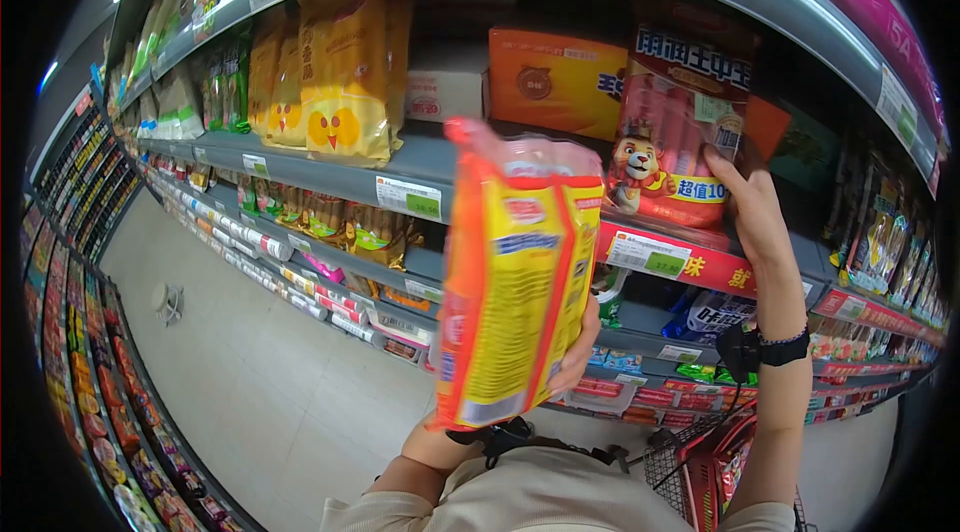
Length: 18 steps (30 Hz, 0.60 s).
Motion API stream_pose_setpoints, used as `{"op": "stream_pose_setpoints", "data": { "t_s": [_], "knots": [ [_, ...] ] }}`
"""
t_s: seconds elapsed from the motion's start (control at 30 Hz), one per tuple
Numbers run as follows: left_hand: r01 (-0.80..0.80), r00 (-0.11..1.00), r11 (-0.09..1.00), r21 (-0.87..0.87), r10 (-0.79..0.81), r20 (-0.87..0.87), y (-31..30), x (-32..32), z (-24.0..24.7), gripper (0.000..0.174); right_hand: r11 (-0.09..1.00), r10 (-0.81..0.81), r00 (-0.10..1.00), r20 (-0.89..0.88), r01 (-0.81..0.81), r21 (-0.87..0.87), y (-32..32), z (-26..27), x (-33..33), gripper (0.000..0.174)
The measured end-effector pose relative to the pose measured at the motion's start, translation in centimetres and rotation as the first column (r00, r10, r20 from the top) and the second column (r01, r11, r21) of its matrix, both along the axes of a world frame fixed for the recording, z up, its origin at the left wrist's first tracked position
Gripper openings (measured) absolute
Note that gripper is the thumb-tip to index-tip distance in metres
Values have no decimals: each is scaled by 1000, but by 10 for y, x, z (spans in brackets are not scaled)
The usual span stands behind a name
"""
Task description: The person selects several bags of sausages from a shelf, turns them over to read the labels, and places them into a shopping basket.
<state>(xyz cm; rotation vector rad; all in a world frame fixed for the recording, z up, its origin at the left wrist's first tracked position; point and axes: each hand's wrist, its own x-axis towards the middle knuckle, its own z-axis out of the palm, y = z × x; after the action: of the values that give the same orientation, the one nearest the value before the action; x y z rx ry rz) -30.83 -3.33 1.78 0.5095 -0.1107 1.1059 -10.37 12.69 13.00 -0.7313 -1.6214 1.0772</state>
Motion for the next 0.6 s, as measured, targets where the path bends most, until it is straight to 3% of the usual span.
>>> {"op": "stream_pose_setpoints", "data": {
  "t_s": [0.03, 0.1, 0.17, 0.23, 0.3, 0.4, 0.43, 0.5, 0.6],
  "knots": [
    [7, 1000, 1000, 2, -7, -4, 1, 1, -1, 56, 1000, -1, 1000, 2, 1, 4, 0, 0, 0, 45],
    [278, 923, 939, 203, -319, 214, 2, 4, -4, 52, 1000, -2, 1000, 7, 2, -1, -1, 1, 0, 46],
    [325, 881, 920, 220, -379, 283, 1, 10, 3, 46, 1000, -2, 1000, 10, 2, -14, -2, 1, 1, 46],
    [324, 675, 748, 579, -612, 413, 7, 17, 6, 18, 1000, -20, 999, 31, 19, 3, -2, 1, 0, 48],
    [333, 617, 703, 628, -666, 419, 7, 18, 7, 26, 1000, -26, 999, 24, 26, 9, -2, -1, 0, 49],
    [374, 358, 600, 707, -797, 487, 2, 21, 14, 24, 999, -38, 997, 68, 39, -13, -4, 2, 1, 49],
    [374, 368, 603, 705, -794, 484, 1, 23, 15, 24, 999, -30, 998, 61, 31, -13, -3, 1, 1, 49],
    [327, 264, 542, 774, -839, 476, 0, 25, 15, 40, 1000, -30, 999, 25, 30, 9, -1, -1, 0, 48],
    [329, 319, 565, 757, -821, 474, -1, 24, 13, 51, 1000, -23, 1000, 10, 23, 7, -1, -1, -1, 48]
  ]
}}
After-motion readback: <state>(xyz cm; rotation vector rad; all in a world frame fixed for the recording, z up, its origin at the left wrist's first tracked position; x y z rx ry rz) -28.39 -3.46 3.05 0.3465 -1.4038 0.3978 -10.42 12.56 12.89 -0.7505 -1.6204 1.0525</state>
